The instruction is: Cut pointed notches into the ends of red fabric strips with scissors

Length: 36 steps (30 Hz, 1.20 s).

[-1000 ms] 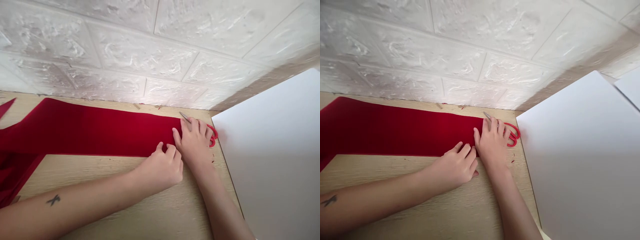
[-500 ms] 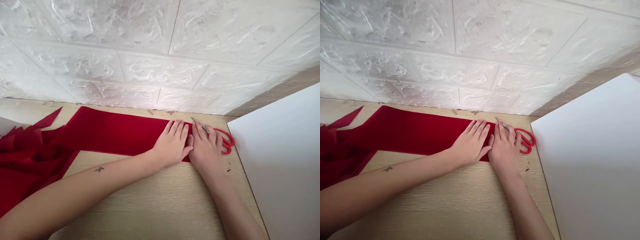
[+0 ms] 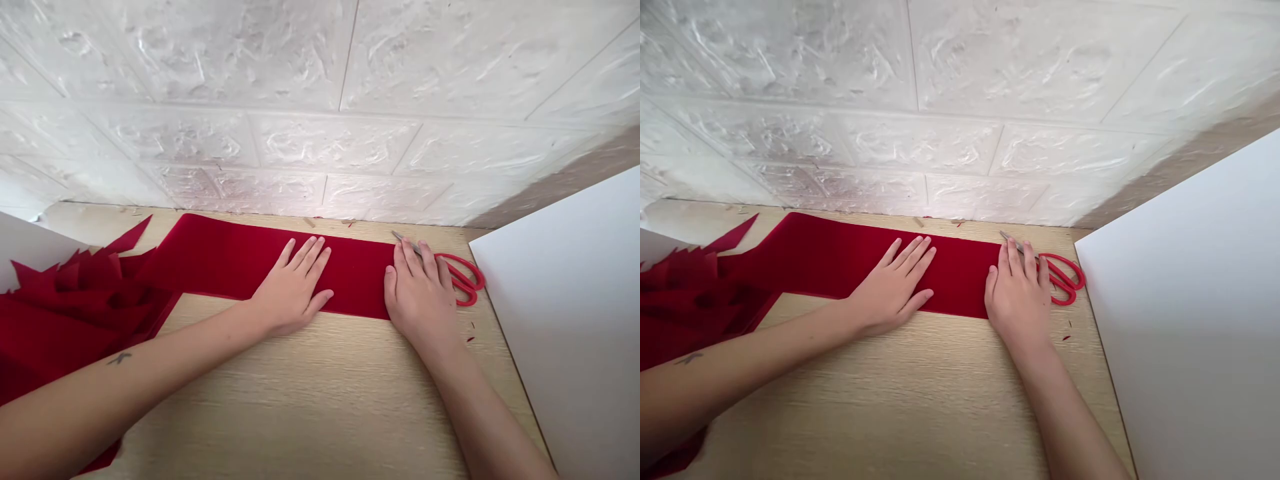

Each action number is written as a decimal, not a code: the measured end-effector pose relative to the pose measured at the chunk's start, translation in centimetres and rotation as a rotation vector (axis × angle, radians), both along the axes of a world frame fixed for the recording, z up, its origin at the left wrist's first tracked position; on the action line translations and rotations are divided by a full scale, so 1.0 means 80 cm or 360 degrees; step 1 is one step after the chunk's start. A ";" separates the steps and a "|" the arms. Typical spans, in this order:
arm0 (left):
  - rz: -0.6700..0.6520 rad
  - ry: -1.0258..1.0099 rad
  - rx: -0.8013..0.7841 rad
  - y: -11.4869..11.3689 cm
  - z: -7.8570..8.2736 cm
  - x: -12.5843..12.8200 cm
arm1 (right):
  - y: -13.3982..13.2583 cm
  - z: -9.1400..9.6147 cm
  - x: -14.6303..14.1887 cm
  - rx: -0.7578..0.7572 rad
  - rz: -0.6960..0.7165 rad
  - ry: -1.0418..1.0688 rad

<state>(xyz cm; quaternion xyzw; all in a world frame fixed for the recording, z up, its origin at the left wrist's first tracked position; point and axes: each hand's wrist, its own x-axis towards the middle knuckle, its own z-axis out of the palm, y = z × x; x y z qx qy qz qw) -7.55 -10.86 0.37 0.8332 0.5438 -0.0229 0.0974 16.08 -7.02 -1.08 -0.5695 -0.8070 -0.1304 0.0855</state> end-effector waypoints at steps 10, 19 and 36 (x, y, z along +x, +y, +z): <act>-0.0442 0.0233 -0.0076 -0.007 0.038 -0.111 | 0.002 0.000 0.000 -0.0003 -0.0006 0.0050; -0.0476 0.0367 0.0116 -0.053 0.076 -0.251 | 0.004 0.002 -0.003 -0.0052 -0.0004 0.0074; -0.0641 0.0515 0.0081 -0.069 0.085 -0.297 | 0.004 -0.001 -0.006 -0.0094 -0.0005 0.0123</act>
